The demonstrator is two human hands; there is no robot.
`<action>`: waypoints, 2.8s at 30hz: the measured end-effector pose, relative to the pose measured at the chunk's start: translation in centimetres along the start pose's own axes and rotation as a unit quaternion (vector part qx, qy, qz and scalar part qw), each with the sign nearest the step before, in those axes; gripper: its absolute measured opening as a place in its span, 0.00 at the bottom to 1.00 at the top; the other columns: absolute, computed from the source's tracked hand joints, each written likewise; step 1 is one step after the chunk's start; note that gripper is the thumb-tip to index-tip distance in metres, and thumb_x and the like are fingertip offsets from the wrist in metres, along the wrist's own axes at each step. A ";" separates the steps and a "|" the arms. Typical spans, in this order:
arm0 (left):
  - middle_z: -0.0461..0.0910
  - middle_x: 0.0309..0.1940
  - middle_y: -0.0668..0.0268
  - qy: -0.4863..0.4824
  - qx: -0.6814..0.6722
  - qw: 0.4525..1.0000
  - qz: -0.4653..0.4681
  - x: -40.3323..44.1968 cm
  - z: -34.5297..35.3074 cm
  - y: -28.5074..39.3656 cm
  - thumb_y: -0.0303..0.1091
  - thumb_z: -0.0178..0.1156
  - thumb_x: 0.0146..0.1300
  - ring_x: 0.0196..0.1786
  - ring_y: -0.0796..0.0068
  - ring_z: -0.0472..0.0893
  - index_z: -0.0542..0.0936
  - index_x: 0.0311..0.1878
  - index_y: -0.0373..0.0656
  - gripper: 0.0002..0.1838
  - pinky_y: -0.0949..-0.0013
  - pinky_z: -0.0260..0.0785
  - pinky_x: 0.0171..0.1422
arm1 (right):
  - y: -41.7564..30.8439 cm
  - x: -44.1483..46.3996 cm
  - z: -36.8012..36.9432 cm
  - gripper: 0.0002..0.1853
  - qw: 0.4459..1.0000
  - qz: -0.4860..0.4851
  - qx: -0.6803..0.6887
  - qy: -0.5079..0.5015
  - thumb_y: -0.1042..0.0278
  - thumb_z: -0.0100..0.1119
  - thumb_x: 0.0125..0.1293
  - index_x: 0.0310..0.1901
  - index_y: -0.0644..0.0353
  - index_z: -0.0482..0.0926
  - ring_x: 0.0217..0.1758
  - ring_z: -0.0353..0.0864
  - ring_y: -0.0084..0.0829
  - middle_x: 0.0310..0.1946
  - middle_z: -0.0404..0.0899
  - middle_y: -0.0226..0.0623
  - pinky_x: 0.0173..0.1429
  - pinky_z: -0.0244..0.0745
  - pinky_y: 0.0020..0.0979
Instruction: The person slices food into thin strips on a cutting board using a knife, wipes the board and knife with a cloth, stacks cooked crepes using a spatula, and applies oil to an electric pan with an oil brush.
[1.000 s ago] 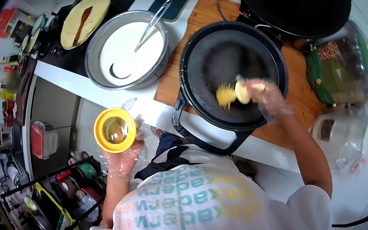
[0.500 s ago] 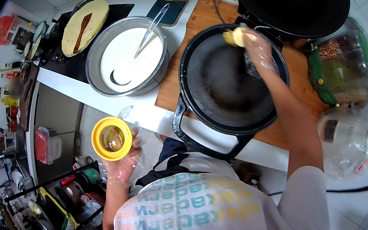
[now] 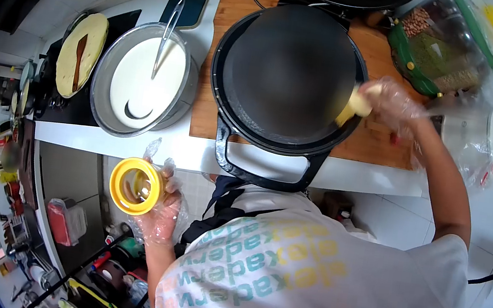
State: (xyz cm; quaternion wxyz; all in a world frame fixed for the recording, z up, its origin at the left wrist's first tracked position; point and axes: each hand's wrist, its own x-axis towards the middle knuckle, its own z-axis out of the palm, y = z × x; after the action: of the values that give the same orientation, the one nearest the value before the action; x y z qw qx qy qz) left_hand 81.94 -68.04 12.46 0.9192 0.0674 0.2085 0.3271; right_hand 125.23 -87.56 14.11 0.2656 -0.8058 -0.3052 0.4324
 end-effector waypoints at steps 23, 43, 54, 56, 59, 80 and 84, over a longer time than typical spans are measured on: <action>0.68 0.44 0.52 0.049 0.026 0.998 0.019 -1.5 1.3 -2.6 0.56 0.55 0.60 0.36 0.64 0.71 0.69 0.59 0.45 0.31 0.76 0.65 0.30 | -2.4 3.9 5.9 0.13 0.983 -0.160 -0.083 -0.024 0.58 0.56 0.62 0.41 0.58 0.81 0.42 0.80 0.31 0.40 0.81 0.40 0.47 0.75 0.33; 0.68 0.44 0.53 -0.007 -0.017 0.994 -0.105 0.0 1.2 -4.7 0.57 0.52 0.61 0.37 0.62 0.73 0.68 0.58 0.45 0.30 0.70 0.70 0.37 | -4.3 2.3 9.8 0.14 0.964 -0.229 -0.107 -0.084 0.61 0.53 0.62 0.45 0.58 0.80 0.40 0.79 0.32 0.36 0.80 0.40 0.47 0.74 0.32; 0.75 0.44 0.62 0.008 0.149 0.975 -0.167 5.8 6.7 -9.8 0.63 0.40 0.64 0.34 0.66 0.75 0.69 0.55 0.48 0.30 0.73 0.70 0.33 | -10.0 -11.5 1.0 0.11 0.925 -0.197 0.255 0.199 0.64 0.56 0.60 0.42 0.59 0.79 0.27 0.67 0.14 0.31 0.76 0.29 0.31 0.62 0.15; 0.74 0.47 0.62 -0.009 0.141 0.969 -0.204 6.7 7.7 -11.1 0.62 0.41 0.64 0.38 0.66 0.75 0.69 0.56 0.49 0.29 0.72 0.71 0.37 | -10.8 -13.1 1.4 0.11 0.924 -0.227 0.263 0.161 0.64 0.56 0.60 0.41 0.60 0.79 0.28 0.67 0.14 0.33 0.76 0.29 0.32 0.63 0.15; 0.73 0.50 0.63 -0.059 0.105 0.963 -0.241 8.0 7.8 -12.8 0.60 0.44 0.63 0.45 0.66 0.73 0.69 0.56 0.50 0.27 0.68 0.70 0.43 | -10.7 -13.8 1.7 0.08 0.922 -0.242 0.292 0.081 0.66 0.57 0.61 0.39 0.59 0.80 0.34 0.72 0.15 0.32 0.77 0.27 0.38 0.68 0.18; 0.69 0.59 0.64 -0.038 0.250 0.899 -0.358 7.0 11.7 -20.0 0.67 0.38 0.62 0.58 0.66 0.72 0.66 0.63 0.50 0.36 0.62 0.70 0.55 | -3.2 -11.7 8.1 0.46 0.884 -0.370 0.028 0.284 0.59 0.75 0.41 0.63 0.57 0.60 0.54 0.73 0.46 0.52 0.72 0.49 0.58 0.66 0.42; 0.66 0.62 0.64 -0.016 0.266 0.882 -0.388 6.6 12.0 -21.3 0.66 0.36 0.63 0.62 0.65 0.69 0.63 0.65 0.50 0.36 0.60 0.65 0.63 | -2.5 -11.9 8.0 0.45 0.867 -0.373 0.022 0.331 0.61 0.75 0.39 0.61 0.56 0.62 0.49 0.77 0.46 0.47 0.75 0.49 0.54 0.70 0.40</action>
State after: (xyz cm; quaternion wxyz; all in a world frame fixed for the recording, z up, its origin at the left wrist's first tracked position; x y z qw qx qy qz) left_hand 103.89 -80.30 15.57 0.9234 0.2284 0.2822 -0.1242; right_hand 112.47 -93.14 18.35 0.5105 -0.7215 -0.4675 0.0163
